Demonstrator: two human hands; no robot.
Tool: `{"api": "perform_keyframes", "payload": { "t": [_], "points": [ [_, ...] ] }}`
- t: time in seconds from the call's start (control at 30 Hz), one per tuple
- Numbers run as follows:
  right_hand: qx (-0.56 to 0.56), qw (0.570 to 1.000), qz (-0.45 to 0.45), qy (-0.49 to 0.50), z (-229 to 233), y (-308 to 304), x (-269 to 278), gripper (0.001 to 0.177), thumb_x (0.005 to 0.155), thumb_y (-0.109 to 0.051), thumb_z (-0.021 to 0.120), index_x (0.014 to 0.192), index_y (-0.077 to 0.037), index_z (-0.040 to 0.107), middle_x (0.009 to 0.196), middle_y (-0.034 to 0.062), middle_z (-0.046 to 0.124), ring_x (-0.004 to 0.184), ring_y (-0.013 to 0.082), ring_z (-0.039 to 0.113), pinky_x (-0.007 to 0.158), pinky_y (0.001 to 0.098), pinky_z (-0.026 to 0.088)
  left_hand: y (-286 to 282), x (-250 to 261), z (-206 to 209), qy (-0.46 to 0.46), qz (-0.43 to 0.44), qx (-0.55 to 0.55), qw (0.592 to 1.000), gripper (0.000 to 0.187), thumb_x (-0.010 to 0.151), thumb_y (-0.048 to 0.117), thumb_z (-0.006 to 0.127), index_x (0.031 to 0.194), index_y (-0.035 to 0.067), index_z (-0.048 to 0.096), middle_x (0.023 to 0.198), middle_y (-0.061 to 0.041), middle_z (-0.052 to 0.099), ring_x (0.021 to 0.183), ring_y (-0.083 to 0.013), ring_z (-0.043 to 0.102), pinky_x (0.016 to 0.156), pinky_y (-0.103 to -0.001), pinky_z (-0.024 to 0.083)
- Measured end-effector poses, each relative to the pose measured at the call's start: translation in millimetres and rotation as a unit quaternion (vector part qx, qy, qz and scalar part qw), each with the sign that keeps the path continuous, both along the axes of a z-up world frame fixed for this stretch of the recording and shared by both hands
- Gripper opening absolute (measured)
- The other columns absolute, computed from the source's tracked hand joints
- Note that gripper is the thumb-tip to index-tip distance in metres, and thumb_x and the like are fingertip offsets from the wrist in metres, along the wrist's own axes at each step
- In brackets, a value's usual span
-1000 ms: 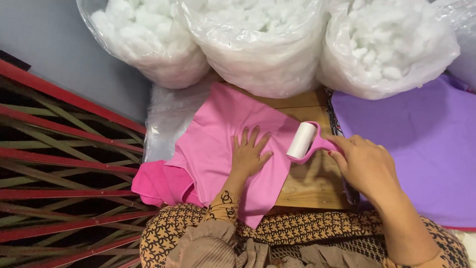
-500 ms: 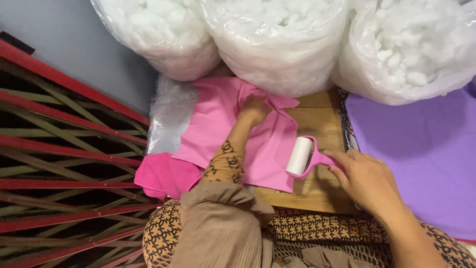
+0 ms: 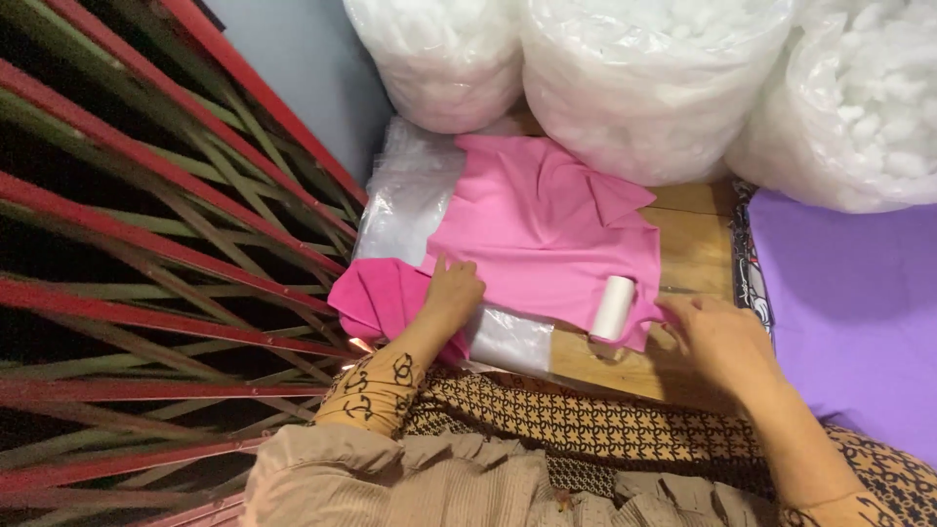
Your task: Cleaning a pink fabric pouch with a lint roller and then stuffing it with white fiberfill material.
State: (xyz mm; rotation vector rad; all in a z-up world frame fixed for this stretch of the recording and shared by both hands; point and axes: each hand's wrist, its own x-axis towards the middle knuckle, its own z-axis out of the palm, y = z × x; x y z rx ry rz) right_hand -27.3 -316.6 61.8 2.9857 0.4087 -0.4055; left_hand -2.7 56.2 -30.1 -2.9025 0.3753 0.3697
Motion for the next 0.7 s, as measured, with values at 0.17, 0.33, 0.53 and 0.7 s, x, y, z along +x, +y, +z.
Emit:
{"api": "perform_keyframes", "payload": {
  "t": [0.17,0.33,0.53,0.7],
  "points": [
    [0.302,0.928,-0.182,0.12,3.0,-35.8,-3.4,0.03,0.106,-0.035,0.039,0.125,-0.022,0.057,0.088,0.0019,0.069,0.067,0.0169,0.062,0.063,0.0339,0.05,-21.7,-20.0,73.7,-0.134,0.089,-0.254,0.954,0.014,0.1,0.017,0.05,0.095,0.008,0.061,0.085,-0.011,0.069,0.082,-0.0283,0.066,0.101,-0.053,0.043],
    [0.696,0.635,-0.292,0.165,-31.4,-5.0,-28.2,0.048,0.085,-0.028,0.069,0.128,-0.008,0.061,0.078,0.0024,0.052,0.055,0.0101,0.04,0.044,0.0251,0.031,-42.0,-34.2,102.6,-0.238,0.062,-0.368,0.897,0.017,0.108,0.023,0.045,0.103,0.012,0.057,0.062,0.001,0.051,0.049,-0.013,0.047,0.044,-0.027,0.042],
    [0.846,0.434,-0.306,0.049,-61.2,70.5,-74.1,0.043,0.087,-0.004,0.072,0.127,-0.008,0.06,0.078,-0.0013,0.062,0.056,0.0058,0.055,0.047,0.0148,0.046,-71.6,-62.0,123.7,-0.279,-0.04,-0.372,0.884,0.012,0.103,0.022,0.058,0.095,0.014,0.061,0.066,0.003,0.058,0.049,-0.0089,0.05,0.043,-0.022,0.045],
    [0.697,0.677,-0.215,-0.096,-47.4,68.8,-46.4,0.053,0.083,0.015,0.056,0.132,-0.008,0.054,0.096,0.003,0.056,0.08,0.014,0.052,0.068,0.0234,0.046,-83.5,-81.8,121.8,-0.245,-0.096,-0.371,0.89,0.018,0.105,0.029,0.052,0.095,0.015,0.06,0.06,0.003,0.054,0.048,-0.0105,0.049,0.044,-0.025,0.048]
  ]
}}
